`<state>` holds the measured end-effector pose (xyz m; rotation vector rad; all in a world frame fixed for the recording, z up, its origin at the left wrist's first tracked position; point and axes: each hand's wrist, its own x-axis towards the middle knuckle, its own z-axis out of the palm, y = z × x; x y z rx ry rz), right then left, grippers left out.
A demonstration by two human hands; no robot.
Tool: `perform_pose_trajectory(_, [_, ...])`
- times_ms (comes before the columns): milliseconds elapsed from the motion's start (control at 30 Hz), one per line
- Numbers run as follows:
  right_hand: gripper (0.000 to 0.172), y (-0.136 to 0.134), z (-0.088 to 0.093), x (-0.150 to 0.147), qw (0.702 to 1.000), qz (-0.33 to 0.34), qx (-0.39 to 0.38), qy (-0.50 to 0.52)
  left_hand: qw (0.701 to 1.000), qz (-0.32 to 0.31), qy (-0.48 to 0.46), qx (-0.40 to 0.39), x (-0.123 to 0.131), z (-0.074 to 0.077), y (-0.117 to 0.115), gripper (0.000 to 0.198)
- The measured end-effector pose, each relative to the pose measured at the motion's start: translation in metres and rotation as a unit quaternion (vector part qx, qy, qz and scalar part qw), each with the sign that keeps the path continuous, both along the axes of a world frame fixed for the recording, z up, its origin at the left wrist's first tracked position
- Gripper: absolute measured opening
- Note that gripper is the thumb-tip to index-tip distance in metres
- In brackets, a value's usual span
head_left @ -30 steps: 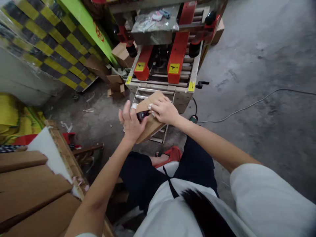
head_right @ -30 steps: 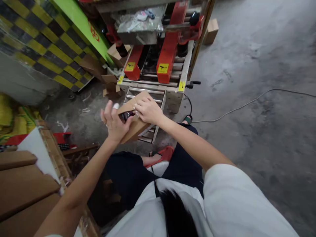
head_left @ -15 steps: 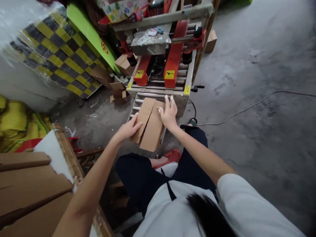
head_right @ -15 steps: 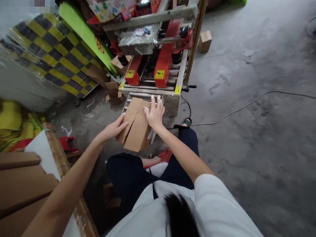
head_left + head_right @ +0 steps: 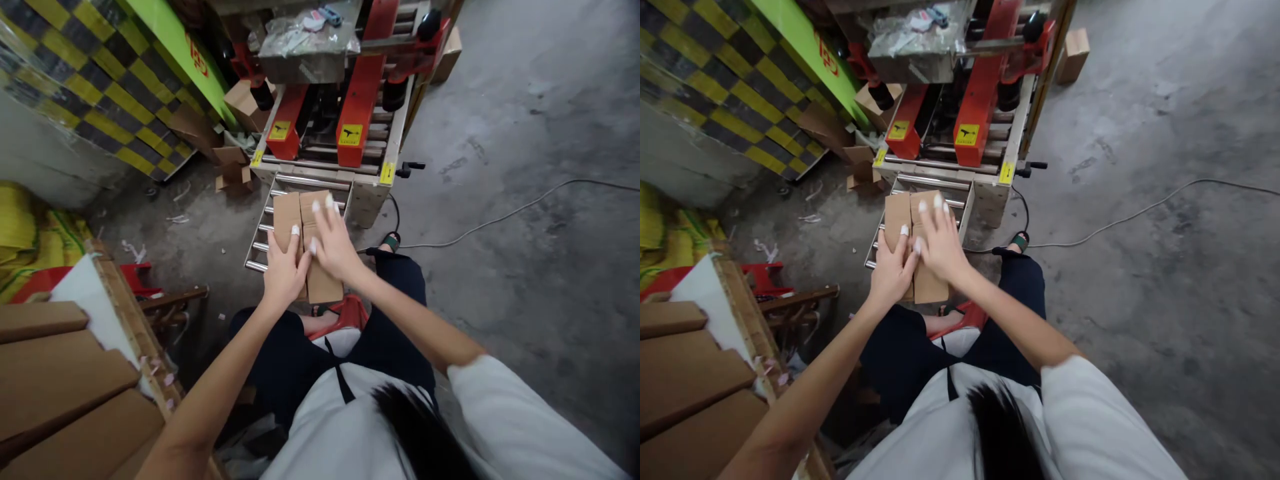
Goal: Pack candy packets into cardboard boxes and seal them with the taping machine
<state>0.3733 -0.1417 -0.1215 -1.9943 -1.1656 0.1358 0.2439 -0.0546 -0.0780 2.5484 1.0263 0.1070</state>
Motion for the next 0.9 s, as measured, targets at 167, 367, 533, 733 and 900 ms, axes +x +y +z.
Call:
perform_pose_trajectory(167, [0.103,-0.054,0.001,-0.049,0.972,0.200,-0.007,-0.125,0.991,0.012,-0.108,-0.081,-0.004,-0.008,0.013,0.054])
perform_pose_trajectory(367, [0.097,0.010,0.010,0.021,0.958,0.217,-0.058,-0.179,0.926,0.096,-0.297,-0.214,0.049,-0.016,0.058,0.052])
perform_pose_trajectory(533, [0.080,0.106,0.021,0.114,0.982,0.093,-0.023,-0.164,0.910,0.073,-0.384,-0.135,0.051,-0.012,0.022,0.055])
perform_pose_trajectory(733, [0.072,0.144,0.014,0.123,0.986,0.009,0.139,-0.091,0.946,-0.051,-0.319,-0.033,-0.101,0.019,-0.043,0.044])
perform_pose_trajectory(900, [0.036,0.113,-0.028,-0.062,0.911,0.365,0.179,-0.069,0.884,0.278,-0.245,0.284,-0.259,0.073,-0.084,0.036])
